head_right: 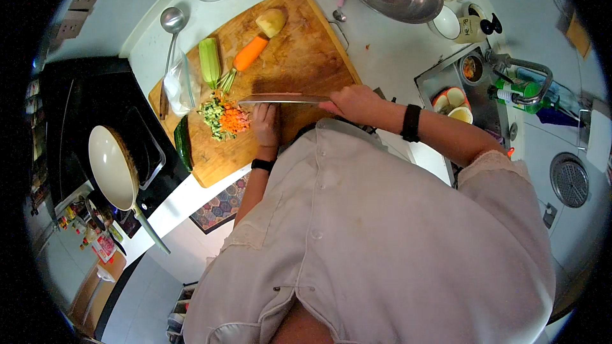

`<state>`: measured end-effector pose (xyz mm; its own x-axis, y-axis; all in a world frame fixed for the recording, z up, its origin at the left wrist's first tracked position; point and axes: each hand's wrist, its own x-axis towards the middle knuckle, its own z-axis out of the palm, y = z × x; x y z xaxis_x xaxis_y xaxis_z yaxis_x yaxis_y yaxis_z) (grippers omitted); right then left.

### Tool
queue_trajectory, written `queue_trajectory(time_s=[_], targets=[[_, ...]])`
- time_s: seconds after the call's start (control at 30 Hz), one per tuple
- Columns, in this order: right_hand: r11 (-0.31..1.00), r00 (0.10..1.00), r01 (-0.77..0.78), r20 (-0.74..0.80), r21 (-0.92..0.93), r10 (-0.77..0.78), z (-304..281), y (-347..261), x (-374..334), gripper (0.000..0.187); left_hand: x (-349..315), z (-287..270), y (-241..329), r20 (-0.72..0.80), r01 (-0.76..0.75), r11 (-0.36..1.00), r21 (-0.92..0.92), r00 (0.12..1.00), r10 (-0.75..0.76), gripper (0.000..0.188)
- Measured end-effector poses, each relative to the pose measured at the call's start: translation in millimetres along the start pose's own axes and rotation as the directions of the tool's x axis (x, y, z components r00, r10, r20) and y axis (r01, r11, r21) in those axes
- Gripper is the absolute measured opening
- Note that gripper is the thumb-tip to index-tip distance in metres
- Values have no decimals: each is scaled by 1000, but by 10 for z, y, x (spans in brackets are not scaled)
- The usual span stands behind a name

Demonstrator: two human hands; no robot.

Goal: The person dices a sausage and a cucumber on a wooden cutting board using a cleaver. The person peels a sausage, slices it lengthwise, then cross-cuts it into small pieces, and follows by slicing a peeled cucumber into rounds and then dicing those rounds.

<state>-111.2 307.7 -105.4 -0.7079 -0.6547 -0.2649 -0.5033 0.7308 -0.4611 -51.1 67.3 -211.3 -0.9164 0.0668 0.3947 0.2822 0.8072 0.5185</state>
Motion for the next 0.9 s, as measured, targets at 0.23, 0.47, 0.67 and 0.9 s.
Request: queue_trajectory(time_s=[0.23, 0.47, 0.67, 0.9], targets=[[980, 990, -140, 7, 139, 141, 24, 69, 146, 53, 45, -2, 31, -61, 15, 1000, -25, 998, -16, 13], [999, 995, -26, -93, -19, 24, -102, -69, -10, 51, 14, 25, -8, -43, -2, 999, -41, 999, 0, 15], [999, 991, 4, -135, -38, -9, -73, -67, -47, 50, 8, -3, 24, -37, -23, 1000, -10, 999, 22, 18], [996, 994, 6, -108, -91, -16, -88, -78, -46, 50, -25, -9, -8, -14, -20, 1000, 16, 1000, 20, 21]])
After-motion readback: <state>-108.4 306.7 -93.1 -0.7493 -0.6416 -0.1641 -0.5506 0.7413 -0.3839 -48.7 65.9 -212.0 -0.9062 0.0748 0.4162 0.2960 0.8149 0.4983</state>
